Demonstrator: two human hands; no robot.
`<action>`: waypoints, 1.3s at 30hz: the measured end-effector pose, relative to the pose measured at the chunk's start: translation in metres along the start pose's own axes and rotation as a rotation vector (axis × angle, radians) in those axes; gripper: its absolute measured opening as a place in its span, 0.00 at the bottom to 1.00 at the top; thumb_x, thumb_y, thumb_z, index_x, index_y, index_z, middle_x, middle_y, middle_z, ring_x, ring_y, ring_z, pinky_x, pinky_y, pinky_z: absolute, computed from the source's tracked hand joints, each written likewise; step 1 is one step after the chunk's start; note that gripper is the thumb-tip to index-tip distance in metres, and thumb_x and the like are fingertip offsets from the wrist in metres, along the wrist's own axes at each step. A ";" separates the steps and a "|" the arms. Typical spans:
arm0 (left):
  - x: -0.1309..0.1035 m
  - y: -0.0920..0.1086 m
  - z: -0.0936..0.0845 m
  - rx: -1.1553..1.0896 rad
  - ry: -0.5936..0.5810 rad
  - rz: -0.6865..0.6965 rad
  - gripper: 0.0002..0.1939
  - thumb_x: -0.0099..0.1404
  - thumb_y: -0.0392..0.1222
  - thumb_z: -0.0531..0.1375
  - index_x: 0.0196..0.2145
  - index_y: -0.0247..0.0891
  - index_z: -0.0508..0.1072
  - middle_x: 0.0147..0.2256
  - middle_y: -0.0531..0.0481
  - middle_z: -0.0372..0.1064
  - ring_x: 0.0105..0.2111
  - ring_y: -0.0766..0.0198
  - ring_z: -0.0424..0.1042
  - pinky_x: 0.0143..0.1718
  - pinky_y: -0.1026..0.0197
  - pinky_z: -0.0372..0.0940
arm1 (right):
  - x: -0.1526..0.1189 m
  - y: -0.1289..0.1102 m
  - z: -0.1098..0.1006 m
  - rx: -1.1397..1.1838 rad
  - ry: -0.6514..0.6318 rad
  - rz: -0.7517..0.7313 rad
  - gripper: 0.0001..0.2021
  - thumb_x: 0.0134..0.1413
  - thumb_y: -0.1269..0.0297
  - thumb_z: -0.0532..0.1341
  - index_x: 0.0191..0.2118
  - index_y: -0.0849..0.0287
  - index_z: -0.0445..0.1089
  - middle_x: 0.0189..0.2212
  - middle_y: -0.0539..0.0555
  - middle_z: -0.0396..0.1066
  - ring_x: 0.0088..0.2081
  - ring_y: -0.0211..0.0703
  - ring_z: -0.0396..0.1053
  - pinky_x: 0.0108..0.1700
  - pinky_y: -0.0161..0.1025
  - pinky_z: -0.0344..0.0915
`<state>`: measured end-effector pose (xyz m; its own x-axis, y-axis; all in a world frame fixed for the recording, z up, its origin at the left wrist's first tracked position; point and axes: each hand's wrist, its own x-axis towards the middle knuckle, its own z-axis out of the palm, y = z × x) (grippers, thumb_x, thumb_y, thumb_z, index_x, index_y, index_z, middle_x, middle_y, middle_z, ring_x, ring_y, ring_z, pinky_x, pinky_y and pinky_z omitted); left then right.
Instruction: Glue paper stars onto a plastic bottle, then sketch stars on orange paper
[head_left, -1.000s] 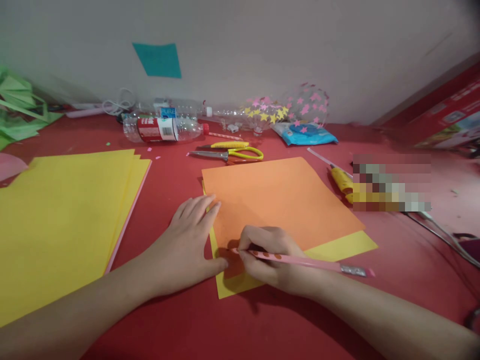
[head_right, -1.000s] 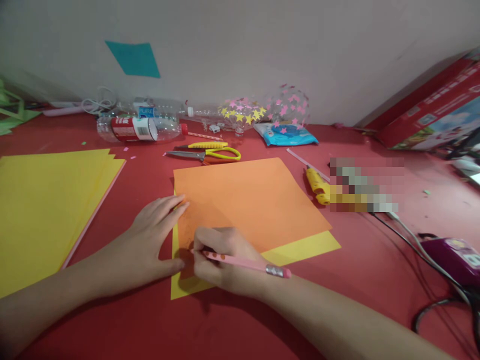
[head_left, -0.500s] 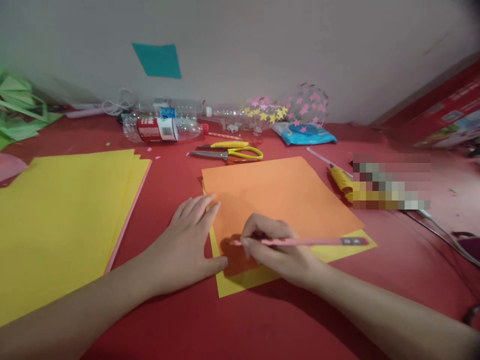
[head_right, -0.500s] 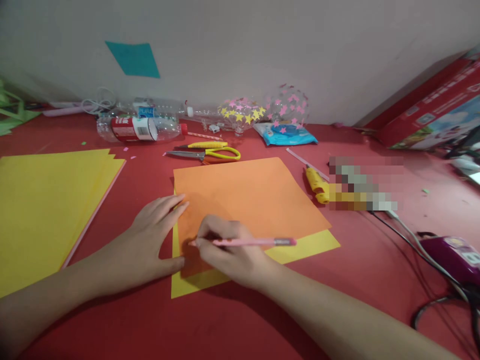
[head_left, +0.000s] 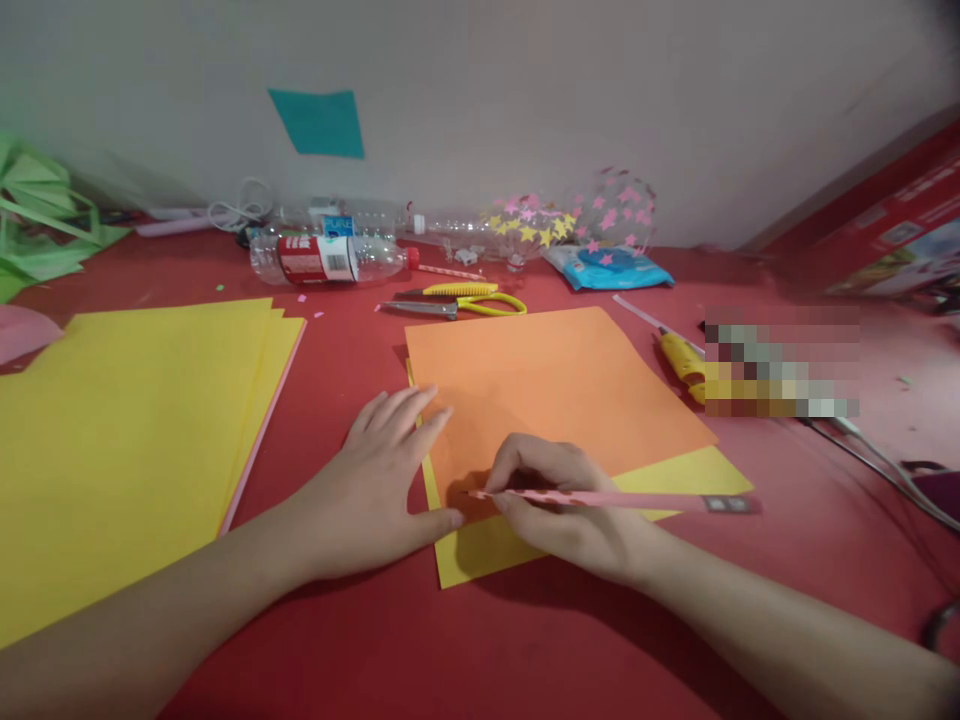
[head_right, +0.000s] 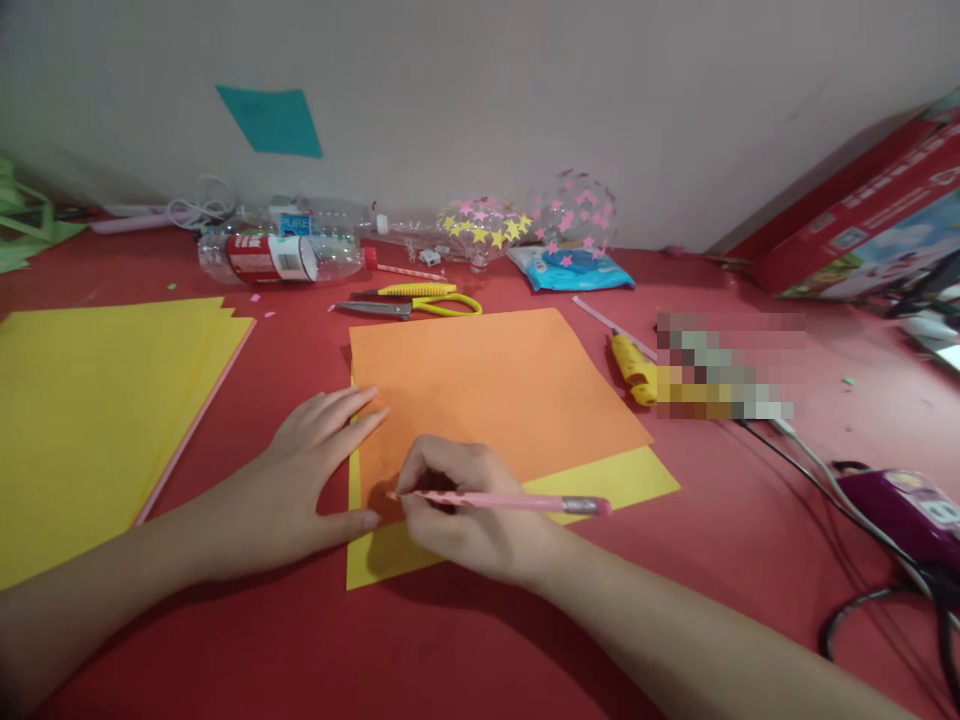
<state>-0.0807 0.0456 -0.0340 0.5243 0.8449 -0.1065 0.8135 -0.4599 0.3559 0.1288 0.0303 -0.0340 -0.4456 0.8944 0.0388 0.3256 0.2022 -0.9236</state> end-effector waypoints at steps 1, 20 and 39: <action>0.000 0.000 -0.001 0.005 -0.009 0.000 0.45 0.59 0.63 0.57 0.65 0.33 0.53 0.69 0.36 0.38 0.67 0.40 0.36 0.64 0.35 0.41 | 0.000 0.001 0.001 -0.011 -0.018 0.000 0.04 0.45 0.74 0.55 0.27 0.59 0.63 0.21 0.46 0.63 0.22 0.32 0.58 0.22 0.29 0.52; -0.001 0.001 -0.007 -0.012 -0.069 -0.034 0.43 0.58 0.53 0.60 0.66 0.34 0.52 0.69 0.39 0.35 0.68 0.41 0.33 0.65 0.37 0.41 | 0.002 0.002 0.003 -0.070 -0.074 -0.046 0.05 0.47 0.76 0.55 0.26 0.59 0.62 0.19 0.44 0.60 0.21 0.29 0.54 0.22 0.28 0.51; 0.000 -0.001 -0.004 -0.031 -0.069 -0.043 0.44 0.57 0.52 0.60 0.66 0.36 0.51 0.70 0.41 0.34 0.68 0.42 0.32 0.65 0.38 0.40 | 0.004 0.005 0.007 -0.096 0.050 -0.044 0.05 0.44 0.75 0.53 0.24 0.58 0.59 0.17 0.43 0.58 0.19 0.29 0.52 0.20 0.28 0.48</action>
<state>-0.0822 0.0475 -0.0303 0.5056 0.8426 -0.1856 0.8283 -0.4138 0.3778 0.1229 0.0320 -0.0414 -0.4197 0.9022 0.0995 0.3862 0.2767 -0.8799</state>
